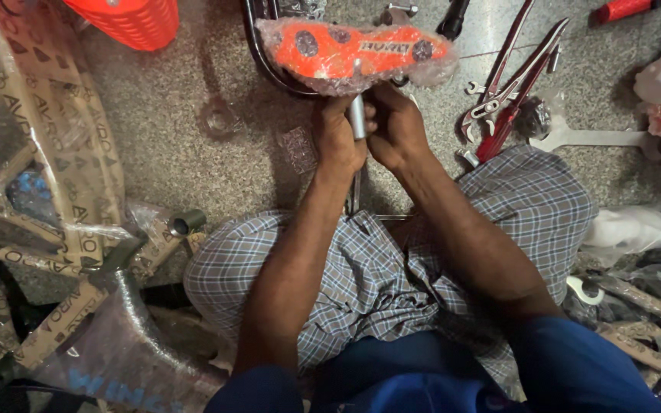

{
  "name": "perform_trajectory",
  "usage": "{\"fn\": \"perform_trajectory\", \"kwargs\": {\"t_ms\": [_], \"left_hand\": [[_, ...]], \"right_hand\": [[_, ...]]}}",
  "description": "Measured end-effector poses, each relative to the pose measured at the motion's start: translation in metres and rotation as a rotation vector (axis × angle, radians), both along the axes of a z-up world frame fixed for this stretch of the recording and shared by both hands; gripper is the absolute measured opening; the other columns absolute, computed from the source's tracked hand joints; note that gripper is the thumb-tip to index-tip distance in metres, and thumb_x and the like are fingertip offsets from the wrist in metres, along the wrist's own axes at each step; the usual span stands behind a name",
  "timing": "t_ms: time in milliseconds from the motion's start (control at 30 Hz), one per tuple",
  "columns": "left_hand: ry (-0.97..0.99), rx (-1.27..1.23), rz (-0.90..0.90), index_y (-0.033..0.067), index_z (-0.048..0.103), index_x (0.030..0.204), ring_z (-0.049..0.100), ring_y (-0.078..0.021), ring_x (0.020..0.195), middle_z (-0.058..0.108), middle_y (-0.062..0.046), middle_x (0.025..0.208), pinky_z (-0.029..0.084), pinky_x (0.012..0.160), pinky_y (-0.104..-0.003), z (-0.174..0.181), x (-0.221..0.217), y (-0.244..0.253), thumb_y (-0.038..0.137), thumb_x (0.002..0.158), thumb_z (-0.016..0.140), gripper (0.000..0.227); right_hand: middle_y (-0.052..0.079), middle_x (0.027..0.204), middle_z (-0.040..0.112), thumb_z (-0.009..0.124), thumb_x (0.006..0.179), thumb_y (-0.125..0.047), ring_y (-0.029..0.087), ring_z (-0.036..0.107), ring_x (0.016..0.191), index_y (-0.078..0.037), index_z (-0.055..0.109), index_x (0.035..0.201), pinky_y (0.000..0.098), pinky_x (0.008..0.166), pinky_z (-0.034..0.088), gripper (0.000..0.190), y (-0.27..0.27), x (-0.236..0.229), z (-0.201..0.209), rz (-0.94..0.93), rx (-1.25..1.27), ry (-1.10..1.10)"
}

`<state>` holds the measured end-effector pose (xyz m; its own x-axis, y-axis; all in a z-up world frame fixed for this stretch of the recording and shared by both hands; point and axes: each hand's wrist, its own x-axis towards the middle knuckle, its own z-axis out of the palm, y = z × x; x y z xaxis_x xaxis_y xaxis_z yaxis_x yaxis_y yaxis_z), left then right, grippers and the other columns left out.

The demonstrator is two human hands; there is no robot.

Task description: The person sits on the floor and assembles a bicycle seat onto the seat post. They use a wrench to tighten the bolt, then insert a metal tube into the seat post and secure it with a bolt and nut. Finally, they open a small plastic bag containing additional parts.

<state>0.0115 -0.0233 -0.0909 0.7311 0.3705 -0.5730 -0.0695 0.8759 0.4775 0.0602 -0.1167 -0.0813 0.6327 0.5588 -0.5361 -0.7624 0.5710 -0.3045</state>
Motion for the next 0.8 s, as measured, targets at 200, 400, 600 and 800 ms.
{"fn": "perform_trajectory", "kwargs": {"t_ms": [200, 400, 600, 800], "left_hand": [[0.008, -0.019, 0.008, 0.0076, 0.066, 0.102, 0.065, -0.0152, 0.063, 0.063, -0.003, 0.079, 0.048, 0.046, -0.029, -0.004, 0.001, 0.002, 0.023, 0.088, 0.071, 0.021], [0.023, 0.003, 0.019, 0.0090, 0.066, 0.101, 0.062, -0.0149, 0.061, 0.063, -0.002, 0.079, 0.047, 0.043, -0.029, -0.004, 0.003, 0.004, 0.022, 0.088, 0.072, 0.019], [0.049, -0.034, 0.016, 0.0104, 0.066, 0.099, 0.062, -0.0137, 0.059, 0.062, -0.001, 0.076, 0.045, 0.040, -0.029, -0.001, 0.004, 0.004, 0.025, 0.086, 0.074, 0.021], [0.045, 0.005, 0.009, 0.0084, 0.067, 0.096, 0.059, -0.0141, 0.055, 0.062, -0.001, 0.073, 0.045, 0.041, -0.028, 0.013, 0.002, 0.004, 0.026, 0.084, 0.077, 0.023]], "right_hand": [[0.002, 0.091, 0.056, 0.055, 0.104, -0.009, 0.011, 0.053, 0.075, -0.007, 0.054, 0.109, 0.0238, 0.055, 0.040, 0.005, 0.004, -0.001, 0.025, 0.025, 0.027, -0.087], [0.003, 0.094, 0.057, 0.054, 0.104, -0.006, 0.011, 0.054, 0.076, -0.004, 0.056, 0.116, 0.0240, 0.055, 0.042, 0.012, 0.007, -0.001, 0.026, 0.027, -0.004, -0.145], [0.005, 0.100, 0.060, 0.053, 0.103, -0.006, 0.012, 0.057, 0.081, -0.003, 0.056, 0.119, 0.0250, 0.064, 0.047, 0.017, 0.006, -0.009, 0.027, -0.006, -0.022, -0.158], [0.003, 0.095, 0.058, 0.056, 0.102, -0.007, 0.013, 0.056, 0.079, -0.006, 0.055, 0.119, 0.0262, 0.062, 0.046, 0.017, 0.002, -0.004, 0.025, 0.053, 0.013, -0.163]]}}
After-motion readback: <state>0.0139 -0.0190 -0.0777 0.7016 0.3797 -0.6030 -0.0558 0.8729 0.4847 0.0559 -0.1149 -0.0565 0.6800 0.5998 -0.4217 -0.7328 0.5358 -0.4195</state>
